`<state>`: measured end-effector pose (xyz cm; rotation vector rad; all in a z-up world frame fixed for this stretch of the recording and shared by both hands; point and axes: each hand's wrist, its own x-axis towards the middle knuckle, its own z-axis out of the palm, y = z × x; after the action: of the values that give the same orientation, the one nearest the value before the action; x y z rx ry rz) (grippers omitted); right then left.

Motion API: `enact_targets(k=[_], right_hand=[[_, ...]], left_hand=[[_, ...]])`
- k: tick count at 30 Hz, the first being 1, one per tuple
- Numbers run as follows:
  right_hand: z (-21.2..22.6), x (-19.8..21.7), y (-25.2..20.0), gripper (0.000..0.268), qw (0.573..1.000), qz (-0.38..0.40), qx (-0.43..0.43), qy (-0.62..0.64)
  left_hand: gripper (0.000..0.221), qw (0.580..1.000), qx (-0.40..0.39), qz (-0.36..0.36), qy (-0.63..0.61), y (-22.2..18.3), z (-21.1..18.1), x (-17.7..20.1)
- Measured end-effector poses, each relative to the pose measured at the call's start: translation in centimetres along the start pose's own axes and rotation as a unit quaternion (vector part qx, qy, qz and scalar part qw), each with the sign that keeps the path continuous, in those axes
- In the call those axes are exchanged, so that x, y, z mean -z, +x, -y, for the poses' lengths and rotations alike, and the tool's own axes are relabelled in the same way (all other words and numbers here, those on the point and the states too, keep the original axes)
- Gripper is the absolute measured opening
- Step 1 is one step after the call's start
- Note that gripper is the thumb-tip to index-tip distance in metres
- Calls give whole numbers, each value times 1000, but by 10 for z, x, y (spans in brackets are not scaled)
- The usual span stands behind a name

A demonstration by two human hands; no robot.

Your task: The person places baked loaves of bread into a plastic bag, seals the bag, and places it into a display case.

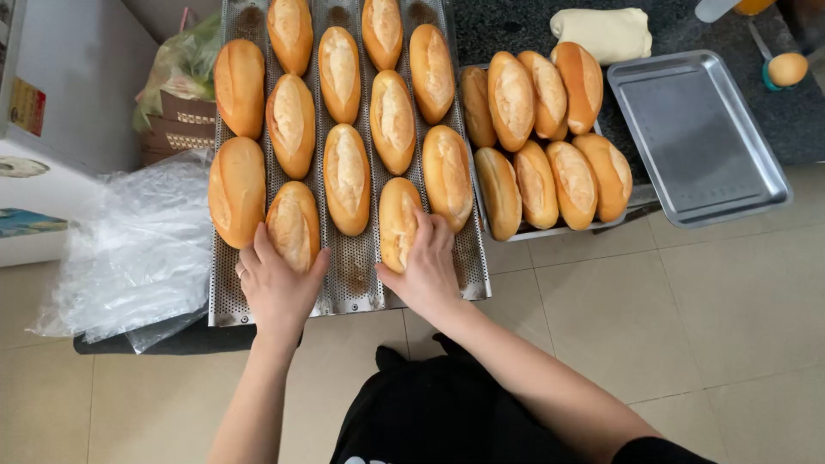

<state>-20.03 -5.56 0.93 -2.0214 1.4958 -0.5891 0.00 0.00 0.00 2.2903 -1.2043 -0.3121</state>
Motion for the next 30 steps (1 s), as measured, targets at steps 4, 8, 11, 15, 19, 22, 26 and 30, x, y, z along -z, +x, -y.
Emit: enact_targets(k=[4,8,11,15,19,22,26,30], right_hand=[[-3,1,4,106,995,-20,-44,90],[-6,24,3,108,936,-57,-101,333],[-5,50,-12,107,916,-131,-58,376],[-63,58,-17,106,913,-242,19,327],[-140,96,-16,104,920,-304,15,247],[-188,129,-9,97,935,-316,-9,163],[-264,156,22,103,944,-311,25,108],[-301,180,51,102,965,-240,79,73]], left_hand=[[106,996,-51,-69,7,0,13,-10],[96,983,-68,-79,-151,-8,-16,12],[90,960,-83,-37,-267,-22,-57,23],[96,885,-101,89,-445,-50,-113,-6],[98,875,-83,160,-449,-74,-186,-48],[97,906,-80,196,-368,-76,-230,-99],[99,949,-43,190,-247,-70,-268,-191],[99,981,-45,103,-156,-75,-300,-248]])
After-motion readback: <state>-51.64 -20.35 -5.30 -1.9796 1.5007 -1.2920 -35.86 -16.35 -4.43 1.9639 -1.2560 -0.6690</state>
